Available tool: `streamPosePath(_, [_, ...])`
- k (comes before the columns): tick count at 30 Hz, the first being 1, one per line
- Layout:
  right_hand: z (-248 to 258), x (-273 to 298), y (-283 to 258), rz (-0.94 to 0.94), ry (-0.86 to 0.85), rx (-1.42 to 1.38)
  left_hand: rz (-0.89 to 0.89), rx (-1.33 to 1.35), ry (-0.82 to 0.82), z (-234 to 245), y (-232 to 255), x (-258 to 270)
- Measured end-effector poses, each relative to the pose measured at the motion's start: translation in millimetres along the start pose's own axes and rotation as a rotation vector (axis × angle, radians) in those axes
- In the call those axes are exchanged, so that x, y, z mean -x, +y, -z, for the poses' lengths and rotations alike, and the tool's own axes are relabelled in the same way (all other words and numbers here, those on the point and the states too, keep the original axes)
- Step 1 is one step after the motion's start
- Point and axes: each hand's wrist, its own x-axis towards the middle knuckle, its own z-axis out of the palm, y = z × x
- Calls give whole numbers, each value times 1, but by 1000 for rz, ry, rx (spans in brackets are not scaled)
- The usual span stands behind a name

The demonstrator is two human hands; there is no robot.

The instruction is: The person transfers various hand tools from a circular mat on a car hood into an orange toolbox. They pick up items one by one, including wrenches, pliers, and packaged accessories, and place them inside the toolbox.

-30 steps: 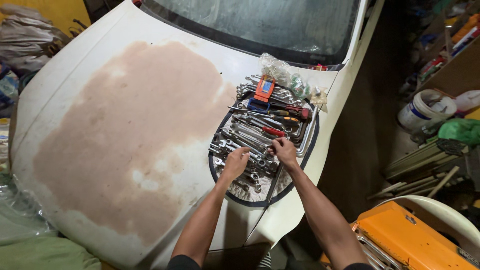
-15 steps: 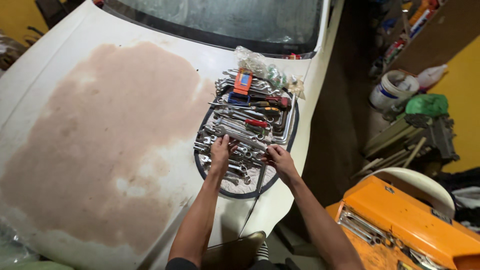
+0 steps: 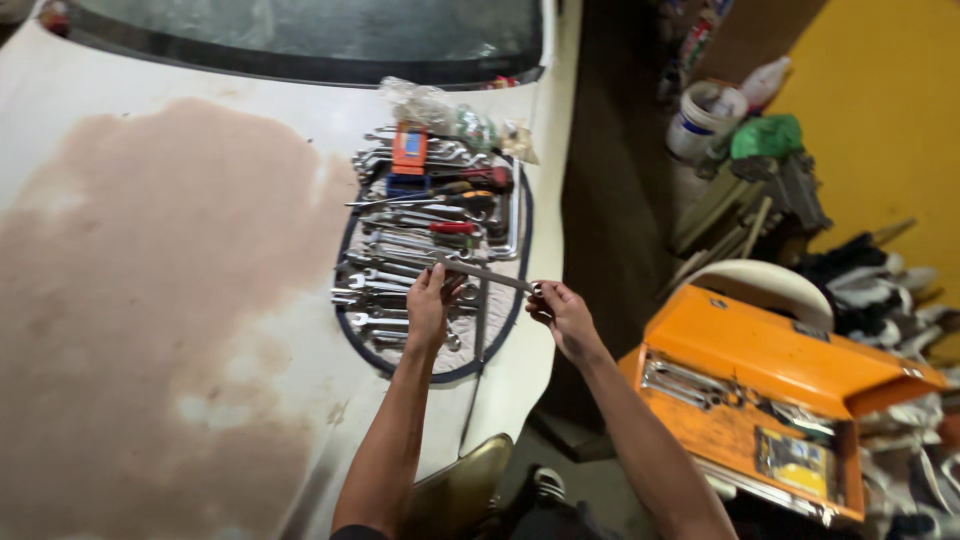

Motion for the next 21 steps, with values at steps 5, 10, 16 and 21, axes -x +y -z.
streamPosePath(5, [38,21,-17,77,112,-34,59,-73,-30,-33,-22,15])
streamPosePath(10, [95,52,-35,131,217,-58,177,-18,-101,-78,-56,33])
streamPosePath(16, [190,103,-63,192,306,-74,224,-215,-195,-148,-121,65])
streamPosePath(21, [273,165,-90,231,363,-31,332,-317,-168,-208,-188,104])
